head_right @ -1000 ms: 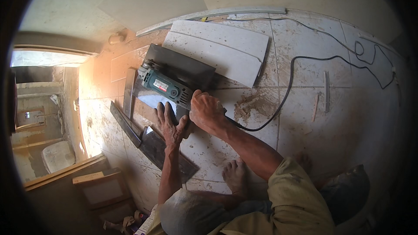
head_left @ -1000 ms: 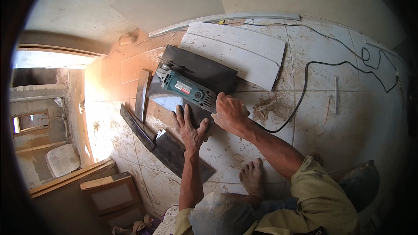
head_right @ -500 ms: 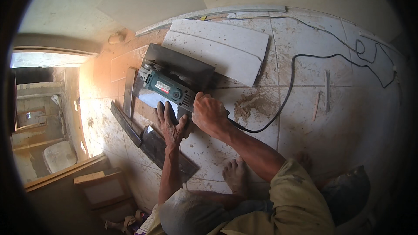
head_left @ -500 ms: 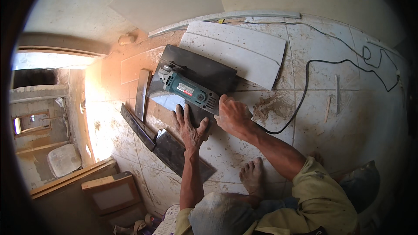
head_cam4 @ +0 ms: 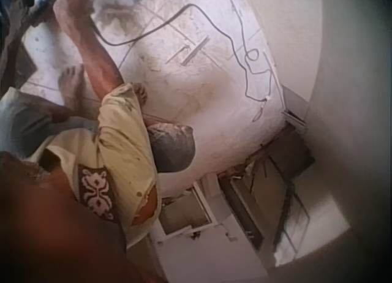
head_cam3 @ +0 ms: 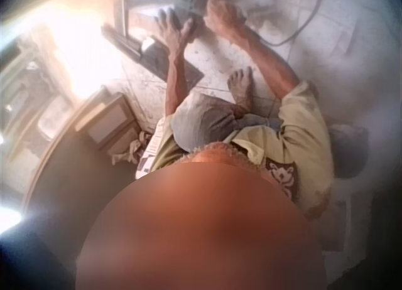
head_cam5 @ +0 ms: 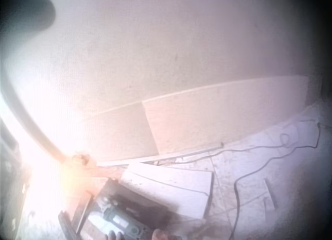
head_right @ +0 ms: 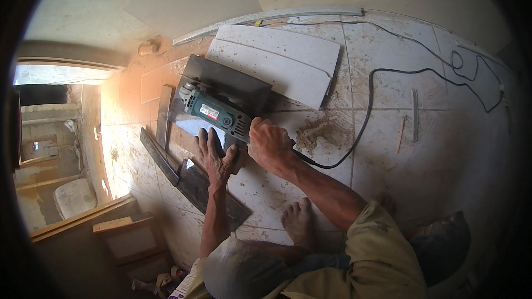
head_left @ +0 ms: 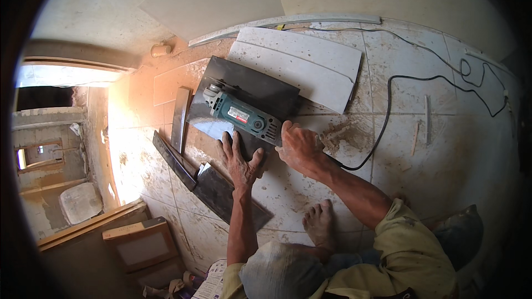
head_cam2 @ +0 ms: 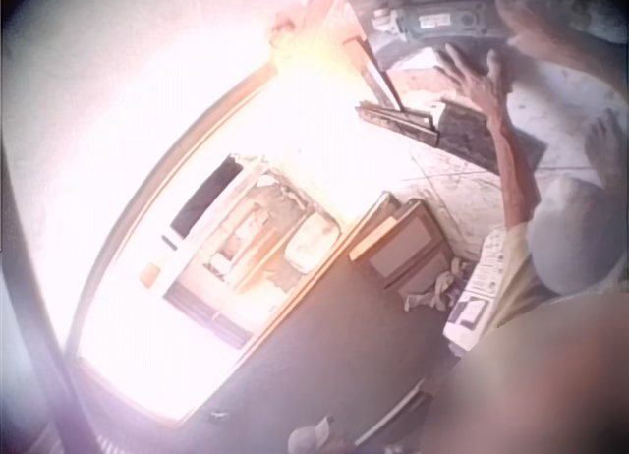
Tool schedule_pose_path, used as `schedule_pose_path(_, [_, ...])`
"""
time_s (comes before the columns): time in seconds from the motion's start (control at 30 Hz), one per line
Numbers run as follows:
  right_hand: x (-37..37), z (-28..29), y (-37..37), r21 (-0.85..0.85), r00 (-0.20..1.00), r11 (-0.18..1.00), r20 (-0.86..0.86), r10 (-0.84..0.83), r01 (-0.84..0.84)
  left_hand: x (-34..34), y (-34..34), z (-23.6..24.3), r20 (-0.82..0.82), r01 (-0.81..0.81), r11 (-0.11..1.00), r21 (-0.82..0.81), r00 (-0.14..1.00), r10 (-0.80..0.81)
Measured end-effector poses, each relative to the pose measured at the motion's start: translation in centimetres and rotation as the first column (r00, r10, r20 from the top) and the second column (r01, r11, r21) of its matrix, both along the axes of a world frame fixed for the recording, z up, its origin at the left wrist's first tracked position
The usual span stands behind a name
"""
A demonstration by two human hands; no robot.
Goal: The person uses an angle grinder to cut several dark floor tiles on the floor.
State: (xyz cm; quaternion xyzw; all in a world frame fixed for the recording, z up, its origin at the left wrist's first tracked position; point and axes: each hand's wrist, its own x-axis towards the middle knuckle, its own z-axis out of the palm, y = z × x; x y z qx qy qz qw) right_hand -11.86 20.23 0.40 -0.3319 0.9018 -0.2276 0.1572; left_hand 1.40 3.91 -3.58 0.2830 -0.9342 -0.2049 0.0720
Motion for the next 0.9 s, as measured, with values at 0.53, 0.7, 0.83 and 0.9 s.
schedule_pose_path(0.53, [-0.1, 0.1, 1.1, 0.013, 0.999, 1.000, 0.032, 0.006, -0.007, 0.2, -0.1, -0.4, -0.007, 0.021, 0.998, -0.057, 1.000, -0.021])
schedule_pose_path(0.7, [0.0, -0.2, 1.3, 0.023, 0.999, 1.000, 0.033, 0.018, -0.019, 0.2, 0.0, -0.4, 0.000, 0.012, 0.999, -0.046, 1.000, -0.012])
schedule_pose_path(0.83, [0.1, -0.3, 1.5, 0.030, 1.000, 0.999, 0.027, 0.017, -0.018, 0.2, -0.1, -0.3, 0.002, 0.015, 0.999, -0.037, 1.000, -0.014])
schedule_pose_path(0.9, [0.2, -0.3, 1.5, 0.041, 1.000, 0.999, 0.022, 0.015, -0.016, 0.2, -0.2, -0.4, 0.003, 0.016, 0.999, -0.038, 1.000, -0.015])
